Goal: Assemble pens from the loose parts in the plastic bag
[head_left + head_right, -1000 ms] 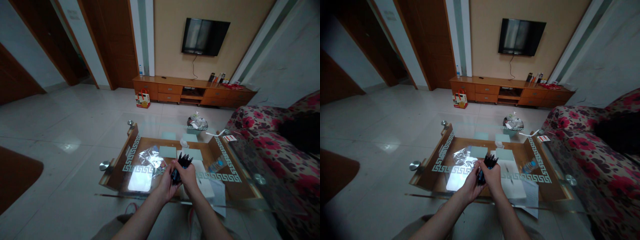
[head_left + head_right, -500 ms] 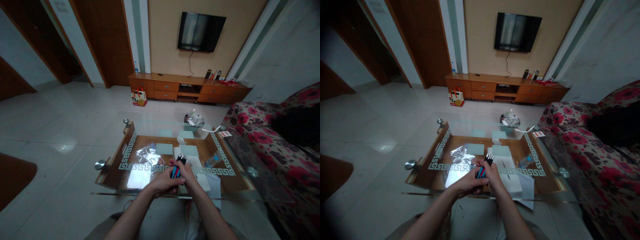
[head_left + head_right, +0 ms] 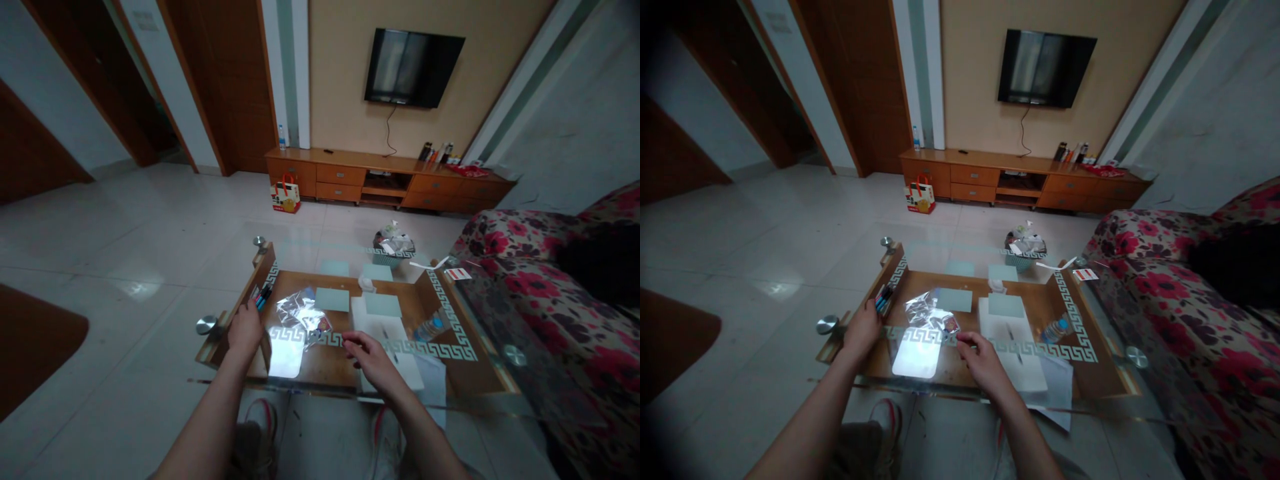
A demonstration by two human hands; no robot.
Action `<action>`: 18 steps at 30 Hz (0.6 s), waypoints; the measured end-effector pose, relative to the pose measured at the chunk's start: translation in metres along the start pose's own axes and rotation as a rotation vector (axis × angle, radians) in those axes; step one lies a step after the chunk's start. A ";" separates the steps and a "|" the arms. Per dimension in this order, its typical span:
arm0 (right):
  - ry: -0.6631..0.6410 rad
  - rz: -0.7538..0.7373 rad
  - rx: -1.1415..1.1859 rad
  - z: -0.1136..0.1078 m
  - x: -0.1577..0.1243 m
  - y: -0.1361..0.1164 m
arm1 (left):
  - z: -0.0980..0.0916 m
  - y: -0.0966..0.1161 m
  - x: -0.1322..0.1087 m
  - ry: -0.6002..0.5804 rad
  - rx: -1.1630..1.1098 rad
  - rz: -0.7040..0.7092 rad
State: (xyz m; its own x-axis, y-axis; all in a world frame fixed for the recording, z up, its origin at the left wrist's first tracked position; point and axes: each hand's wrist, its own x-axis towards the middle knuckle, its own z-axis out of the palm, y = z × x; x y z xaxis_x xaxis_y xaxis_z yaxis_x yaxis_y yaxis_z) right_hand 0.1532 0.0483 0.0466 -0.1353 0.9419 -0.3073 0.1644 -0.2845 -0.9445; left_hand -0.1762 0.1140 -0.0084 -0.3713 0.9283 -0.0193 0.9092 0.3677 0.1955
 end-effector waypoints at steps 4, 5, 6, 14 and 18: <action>0.014 -0.036 -0.022 0.003 0.000 0.001 | 0.010 -0.019 0.006 0.030 0.087 -0.108; 0.026 -0.039 -0.031 0.003 0.000 0.001 | 0.012 -0.021 0.007 0.064 0.089 -0.139; 0.038 -0.039 -0.039 0.003 0.000 0.001 | 0.015 -0.023 0.008 0.098 0.084 -0.169; 0.043 -0.051 -0.074 0.003 0.002 0.005 | 0.026 -0.030 0.010 0.143 0.014 -0.228; 0.052 -0.081 -0.084 0.006 0.003 0.004 | 0.023 -0.026 0.010 0.153 -0.001 -0.243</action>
State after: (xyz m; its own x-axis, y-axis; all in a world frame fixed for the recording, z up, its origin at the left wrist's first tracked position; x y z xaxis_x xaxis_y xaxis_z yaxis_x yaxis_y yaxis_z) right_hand 0.1480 0.0484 0.0409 -0.1013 0.9697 -0.2221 0.2363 -0.1934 -0.9522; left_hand -0.1996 0.1151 -0.0361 -0.6021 0.7942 0.0821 0.7901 0.5779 0.2046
